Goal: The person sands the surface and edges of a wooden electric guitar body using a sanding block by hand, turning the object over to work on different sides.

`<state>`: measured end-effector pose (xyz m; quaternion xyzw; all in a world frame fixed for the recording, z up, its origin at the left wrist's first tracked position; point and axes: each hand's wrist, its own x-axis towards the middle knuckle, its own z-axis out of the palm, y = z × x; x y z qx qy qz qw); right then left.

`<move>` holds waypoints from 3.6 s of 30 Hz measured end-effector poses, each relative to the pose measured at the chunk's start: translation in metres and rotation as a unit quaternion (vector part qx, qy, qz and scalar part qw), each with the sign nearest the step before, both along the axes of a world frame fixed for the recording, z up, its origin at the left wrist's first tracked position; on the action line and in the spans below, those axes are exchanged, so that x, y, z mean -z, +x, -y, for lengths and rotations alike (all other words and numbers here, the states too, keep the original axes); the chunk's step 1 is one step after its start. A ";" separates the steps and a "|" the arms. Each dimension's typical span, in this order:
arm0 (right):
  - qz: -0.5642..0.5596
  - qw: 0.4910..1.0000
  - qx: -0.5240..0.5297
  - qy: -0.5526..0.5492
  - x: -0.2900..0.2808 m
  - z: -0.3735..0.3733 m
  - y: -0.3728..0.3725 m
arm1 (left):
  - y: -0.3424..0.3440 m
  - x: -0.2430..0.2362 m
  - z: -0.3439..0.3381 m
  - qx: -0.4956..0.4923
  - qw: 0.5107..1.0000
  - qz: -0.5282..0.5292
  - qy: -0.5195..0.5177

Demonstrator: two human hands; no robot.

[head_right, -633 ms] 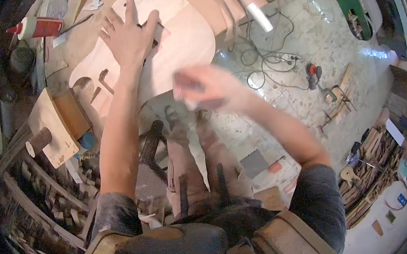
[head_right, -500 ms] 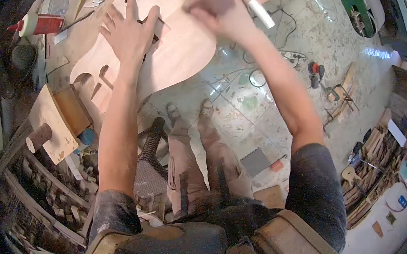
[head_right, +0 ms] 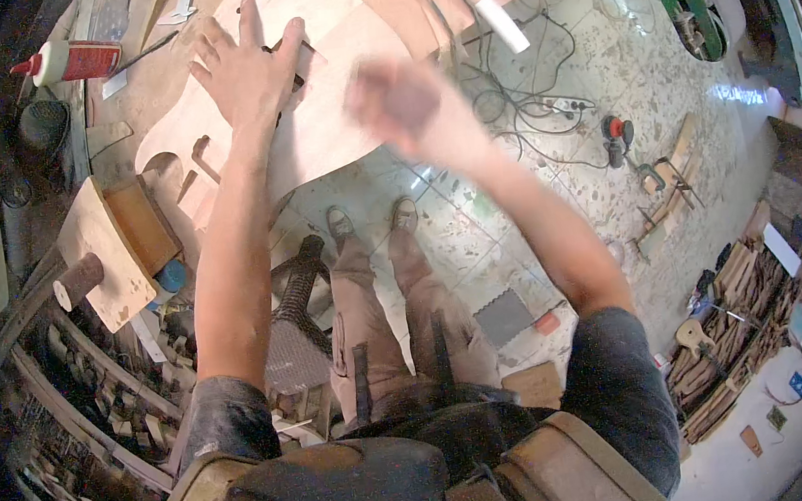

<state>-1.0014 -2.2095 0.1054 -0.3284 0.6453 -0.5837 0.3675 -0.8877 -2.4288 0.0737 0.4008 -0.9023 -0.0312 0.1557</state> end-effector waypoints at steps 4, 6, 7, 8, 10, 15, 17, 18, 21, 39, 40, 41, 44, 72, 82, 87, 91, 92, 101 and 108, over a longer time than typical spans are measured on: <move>-0.306 0.943 -0.107 0.072 -0.028 -0.009 -0.013 | -0.007 -0.008 -0.004 0.005 1.000 -0.011 0.015; -0.334 0.942 -0.014 0.037 -0.005 -0.002 -0.081 | -0.023 -0.006 -0.016 0.024 0.999 -0.028 0.030; -0.440 0.896 0.010 0.062 0.003 0.005 -0.092 | -0.020 -0.001 -0.015 0.023 0.999 -0.024 0.030; -0.452 0.890 0.025 0.055 0.006 0.000 -0.069 | -0.013 -0.001 -0.010 0.015 0.999 -0.017 0.026; -0.284 0.950 -0.075 0.107 0.018 -0.028 -0.009 | -0.002 -0.002 -0.005 0.002 1.000 -0.002 0.012; -0.069 0.995 -0.047 0.060 0.012 -0.021 -0.044 | -0.017 -0.008 -0.009 0.014 0.999 -0.022 0.022; -0.375 0.917 -0.010 0.136 0.007 0.001 -0.078 | -0.018 -0.005 -0.008 0.023 0.998 -0.054 0.018; -0.391 0.916 -0.014 0.094 0.010 -0.012 -0.059 | -0.017 -0.003 -0.009 0.026 0.998 -0.055 0.020; -0.030 0.999 0.016 -0.012 0.029 -0.040 0.022 | -0.006 -0.002 -0.003 0.014 0.999 -0.038 0.000; -0.397 0.911 0.072 0.084 0.011 -0.009 -0.069 | -0.021 -0.004 -0.014 0.018 0.999 -0.027 0.030; -0.443 0.894 0.035 0.050 0.012 -0.009 -0.057 | -0.015 -0.001 -0.008 0.012 0.999 -0.030 0.025; -0.487 0.873 -0.002 0.010 0.010 -0.011 -0.034 | -0.007 -0.002 -0.002 0.003 0.999 -0.032 0.018; -0.161 0.987 0.000 0.017 0.006 -0.048 0.023 | -0.004 -0.004 -0.007 0.001 1.000 -0.010 0.019; -0.430 0.899 0.072 0.030 0.022 -0.043 0.005 | -0.008 -0.010 -0.007 -0.004 0.999 0.008 0.032; -0.427 0.900 0.070 0.051 0.025 -0.051 0.019 | -0.008 -0.008 -0.006 -0.006 1.000 0.005 0.030; -0.429 0.898 0.047 0.087 0.000 -0.047 -0.005 | -0.013 -0.010 -0.011 0.001 1.000 0.002 0.026; -0.344 0.933 0.062 0.086 0.022 -0.052 -0.001 | -0.011 -0.004 -0.005 0.005 1.000 -0.012 0.019; -0.378 0.921 0.039 0.089 0.019 -0.059 0.014 | -0.006 -0.006 -0.006 -0.006 0.999 -0.005 0.031; -0.358 0.926 0.097 0.064 0.029 -0.052 -0.001 | -0.010 -0.008 -0.008 -0.008 0.999 0.001 0.042; -0.421 0.894 0.153 0.029 0.017 -0.043 -0.037 | -0.025 -0.011 -0.018 0.010 0.999 -0.015 0.045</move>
